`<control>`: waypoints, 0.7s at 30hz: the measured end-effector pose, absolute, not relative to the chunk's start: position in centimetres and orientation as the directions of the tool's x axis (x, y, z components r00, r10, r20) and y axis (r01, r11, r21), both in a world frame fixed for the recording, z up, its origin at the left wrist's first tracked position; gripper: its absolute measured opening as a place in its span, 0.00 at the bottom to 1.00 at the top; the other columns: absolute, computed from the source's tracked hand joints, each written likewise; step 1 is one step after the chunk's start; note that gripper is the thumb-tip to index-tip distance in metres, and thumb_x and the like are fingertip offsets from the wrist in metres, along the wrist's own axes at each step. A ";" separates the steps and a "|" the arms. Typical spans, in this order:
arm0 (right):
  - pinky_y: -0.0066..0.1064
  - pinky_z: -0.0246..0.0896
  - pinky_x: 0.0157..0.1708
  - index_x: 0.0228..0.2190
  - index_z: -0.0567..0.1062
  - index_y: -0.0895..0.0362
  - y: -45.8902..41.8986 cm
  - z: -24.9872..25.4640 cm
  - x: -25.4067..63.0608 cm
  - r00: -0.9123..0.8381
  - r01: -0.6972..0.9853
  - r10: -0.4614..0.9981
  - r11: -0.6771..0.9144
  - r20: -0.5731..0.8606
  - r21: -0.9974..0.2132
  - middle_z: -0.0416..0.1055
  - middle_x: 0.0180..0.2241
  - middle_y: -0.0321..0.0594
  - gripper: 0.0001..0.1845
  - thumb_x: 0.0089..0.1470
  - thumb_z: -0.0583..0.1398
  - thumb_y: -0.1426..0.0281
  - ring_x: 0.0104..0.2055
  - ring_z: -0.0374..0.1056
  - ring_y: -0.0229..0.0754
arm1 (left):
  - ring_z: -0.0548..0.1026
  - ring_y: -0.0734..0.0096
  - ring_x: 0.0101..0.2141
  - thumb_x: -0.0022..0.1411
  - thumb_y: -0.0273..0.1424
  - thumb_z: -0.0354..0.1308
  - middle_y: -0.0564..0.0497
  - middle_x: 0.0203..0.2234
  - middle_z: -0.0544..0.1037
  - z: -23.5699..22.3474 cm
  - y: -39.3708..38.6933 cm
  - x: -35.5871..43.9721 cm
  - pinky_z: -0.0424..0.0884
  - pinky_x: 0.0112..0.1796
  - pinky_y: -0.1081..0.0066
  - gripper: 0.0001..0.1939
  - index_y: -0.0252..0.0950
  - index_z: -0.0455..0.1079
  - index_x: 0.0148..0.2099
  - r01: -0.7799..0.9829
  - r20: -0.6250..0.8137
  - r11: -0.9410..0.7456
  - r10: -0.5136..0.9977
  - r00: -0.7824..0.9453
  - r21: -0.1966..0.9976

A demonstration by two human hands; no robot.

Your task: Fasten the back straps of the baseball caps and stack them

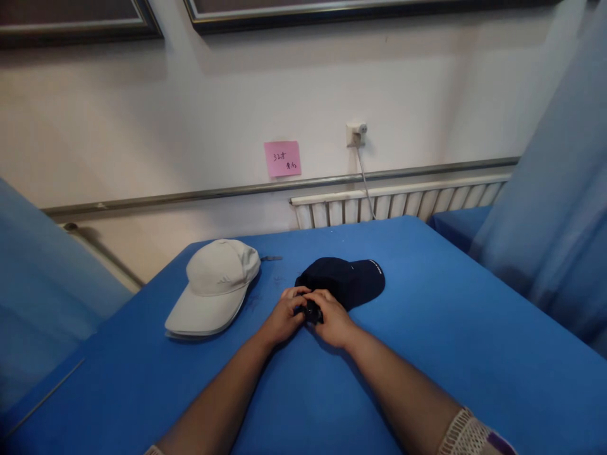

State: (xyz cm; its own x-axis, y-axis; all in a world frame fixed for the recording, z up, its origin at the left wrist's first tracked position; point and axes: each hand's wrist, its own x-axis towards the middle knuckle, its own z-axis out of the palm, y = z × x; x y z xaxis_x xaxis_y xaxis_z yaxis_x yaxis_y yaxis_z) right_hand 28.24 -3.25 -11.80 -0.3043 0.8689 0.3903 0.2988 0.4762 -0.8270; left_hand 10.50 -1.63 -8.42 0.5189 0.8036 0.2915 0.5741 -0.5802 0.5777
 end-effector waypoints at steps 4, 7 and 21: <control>0.38 0.60 0.51 0.50 0.67 0.50 -3.9 -10.7 28.1 -0.303 0.400 0.860 0.507 0.412 -0.764 0.65 0.48 0.41 0.28 0.47 0.60 0.80 0.50 0.64 0.43 | 0.68 0.63 0.50 0.54 0.19 0.53 0.48 0.49 0.72 -8.2 -1.9 10.9 0.63 0.53 0.61 0.15 0.39 0.75 0.39 0.524 0.329 -0.598 0.789 0.520 0.606; 0.37 0.63 0.45 0.43 0.70 0.52 -3.9 -10.3 28.0 -0.265 0.441 0.874 0.485 0.406 -0.755 0.66 0.42 0.41 0.17 0.51 0.59 0.76 0.44 0.67 0.43 | 0.68 0.60 0.51 0.58 0.22 0.53 0.48 0.50 0.72 -8.2 -1.6 10.5 0.63 0.53 0.60 0.15 0.42 0.76 0.42 0.581 0.345 -0.582 0.811 0.473 0.569; 0.35 0.61 0.43 0.40 0.70 0.53 -4.3 -9.3 27.8 -0.244 0.400 0.846 0.533 0.475 -0.745 0.66 0.41 0.41 0.11 0.53 0.58 0.73 0.42 0.66 0.43 | 0.68 0.58 0.53 0.57 0.23 0.52 0.47 0.53 0.71 -9.2 -1.2 10.2 0.61 0.56 0.59 0.16 0.40 0.76 0.44 0.610 0.332 -0.544 0.837 0.434 0.576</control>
